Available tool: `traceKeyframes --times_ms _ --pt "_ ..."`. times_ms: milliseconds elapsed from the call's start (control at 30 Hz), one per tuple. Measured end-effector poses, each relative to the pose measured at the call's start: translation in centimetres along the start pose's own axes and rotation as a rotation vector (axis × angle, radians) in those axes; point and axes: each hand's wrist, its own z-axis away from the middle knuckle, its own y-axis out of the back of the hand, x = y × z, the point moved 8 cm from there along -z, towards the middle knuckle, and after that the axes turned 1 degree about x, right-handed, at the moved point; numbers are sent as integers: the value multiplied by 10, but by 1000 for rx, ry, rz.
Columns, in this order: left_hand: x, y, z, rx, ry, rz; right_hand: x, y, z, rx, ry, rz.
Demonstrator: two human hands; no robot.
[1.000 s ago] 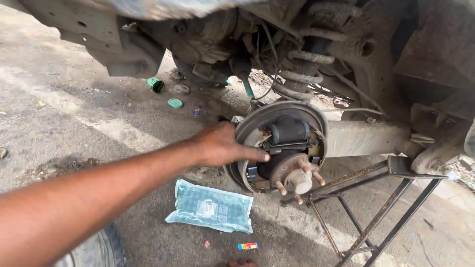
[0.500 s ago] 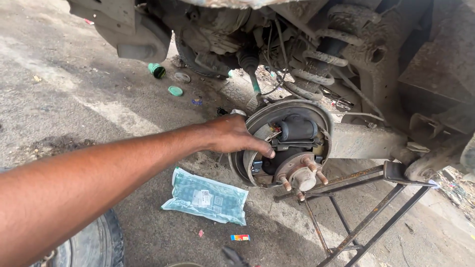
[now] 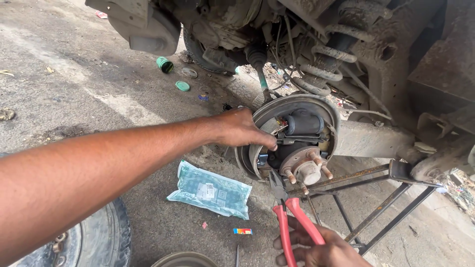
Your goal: Dismantling and preparing to replace brake shoes on a rear drum brake assembly.
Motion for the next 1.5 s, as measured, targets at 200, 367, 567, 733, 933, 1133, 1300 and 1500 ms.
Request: traceKeyframes --times_ms 200,367,567,733,933,1133,1300,1500 --pt "-2 -1 1 -30 27 5 -34 -28 19 250 -99 206" --pt "1 2 3 -32 24 -34 -36 -23 18 339 -155 357" --pt "-2 4 3 -13 19 -40 -44 -34 25 340 -154 449" --pt "1 7 6 -3 25 -65 -56 -35 33 379 -149 508" --pt "1 2 5 -23 8 -15 -92 -37 39 451 429 1501" --pt "-1 -4 -2 -43 -58 62 -118 -121 67 576 -349 2053" --pt "6 -3 -5 -60 -53 10 -102 -87 81 652 -247 2108" --pt "3 -8 1 -73 -26 20 -42 73 74 510 -289 1536"
